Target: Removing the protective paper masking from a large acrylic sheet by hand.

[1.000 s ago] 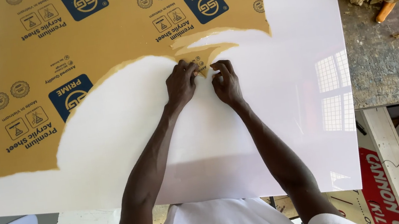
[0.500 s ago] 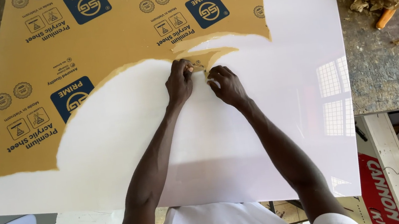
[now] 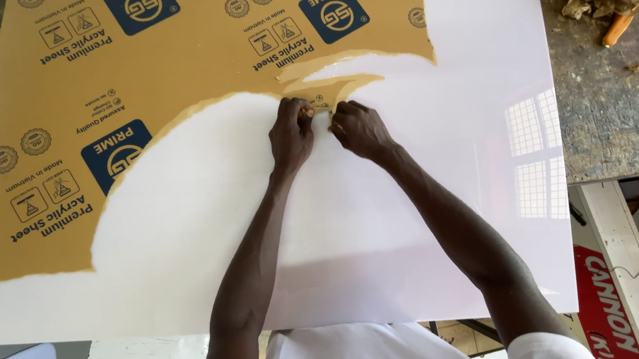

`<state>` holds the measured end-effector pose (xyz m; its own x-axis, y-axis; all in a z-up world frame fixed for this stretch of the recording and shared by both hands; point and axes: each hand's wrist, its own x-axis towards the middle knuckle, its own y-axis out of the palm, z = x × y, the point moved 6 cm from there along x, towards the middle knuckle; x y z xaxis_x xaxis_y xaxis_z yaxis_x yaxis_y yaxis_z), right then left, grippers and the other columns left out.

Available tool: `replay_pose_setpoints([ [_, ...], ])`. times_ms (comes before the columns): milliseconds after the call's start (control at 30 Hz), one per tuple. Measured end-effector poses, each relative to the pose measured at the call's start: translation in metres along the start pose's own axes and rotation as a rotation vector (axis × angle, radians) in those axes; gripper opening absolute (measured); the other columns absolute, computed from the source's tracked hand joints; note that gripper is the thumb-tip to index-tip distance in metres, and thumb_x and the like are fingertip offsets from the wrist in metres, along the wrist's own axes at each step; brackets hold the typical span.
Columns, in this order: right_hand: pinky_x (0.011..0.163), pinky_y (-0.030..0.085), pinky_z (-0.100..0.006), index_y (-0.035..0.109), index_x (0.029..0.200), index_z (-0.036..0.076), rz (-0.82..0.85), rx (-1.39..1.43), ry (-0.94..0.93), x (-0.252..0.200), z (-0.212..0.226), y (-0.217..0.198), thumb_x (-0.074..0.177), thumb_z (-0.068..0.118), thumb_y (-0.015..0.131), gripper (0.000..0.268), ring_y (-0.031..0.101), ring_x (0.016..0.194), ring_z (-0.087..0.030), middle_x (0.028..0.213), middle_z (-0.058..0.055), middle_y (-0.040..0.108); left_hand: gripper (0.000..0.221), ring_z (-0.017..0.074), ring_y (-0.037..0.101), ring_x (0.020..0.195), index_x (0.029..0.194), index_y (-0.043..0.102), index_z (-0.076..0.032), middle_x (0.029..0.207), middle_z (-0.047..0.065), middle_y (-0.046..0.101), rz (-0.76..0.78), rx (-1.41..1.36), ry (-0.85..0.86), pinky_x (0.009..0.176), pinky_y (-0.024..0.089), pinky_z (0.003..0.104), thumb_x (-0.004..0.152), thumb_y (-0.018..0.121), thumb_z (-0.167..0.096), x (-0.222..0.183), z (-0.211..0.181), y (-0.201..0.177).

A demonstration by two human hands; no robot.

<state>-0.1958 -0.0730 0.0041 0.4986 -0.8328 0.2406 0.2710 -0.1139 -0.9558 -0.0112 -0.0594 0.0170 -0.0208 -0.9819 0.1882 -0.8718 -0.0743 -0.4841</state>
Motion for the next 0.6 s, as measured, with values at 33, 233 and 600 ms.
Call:
replay_pose_setpoints([
  [33,0.068,0.065,-0.043,0.079,0.091,0.014,-0.003,-0.003,-0.003,0.004,-0.001,0.001,0.101,0.022,0.079,0.013,0.076,0.090,-0.028,0.091,-0.002,0.070,0.003,0.0287,0.076,0.105,0.121,0.063,-0.020,0.106,0.000,0.058,-0.004,-0.001,0.003,0.102,0.060,0.070,0.120,0.061,-0.021,0.005,0.002,0.000],
  [233,0.063,0.062,-0.037,0.072,0.083,0.014,-0.105,-0.039,-0.006,-0.001,0.003,-0.007,0.102,0.022,0.080,0.022,0.075,0.086,-0.025,0.086,-0.001,0.066,0.004,0.0199,0.074,0.093,0.119,0.068,-0.021,0.103,-0.004,0.059,-0.010,0.039,0.034,0.096,0.065,0.056,0.116,0.066,-0.021,0.004,0.001,0.002],
  [600,0.059,0.060,-0.041,0.073,0.083,0.012,-0.157,0.092,0.079,-0.007,0.004,-0.010,0.102,0.020,0.080,0.022,0.074,0.081,-0.028,0.082,-0.003,0.067,0.033,0.0221,0.077,0.099,0.138,0.074,-0.022,0.122,-0.002,0.062,0.045,0.047,0.046,0.097,0.068,0.051,0.106,0.072,-0.017,-0.004,-0.007,0.000],
])
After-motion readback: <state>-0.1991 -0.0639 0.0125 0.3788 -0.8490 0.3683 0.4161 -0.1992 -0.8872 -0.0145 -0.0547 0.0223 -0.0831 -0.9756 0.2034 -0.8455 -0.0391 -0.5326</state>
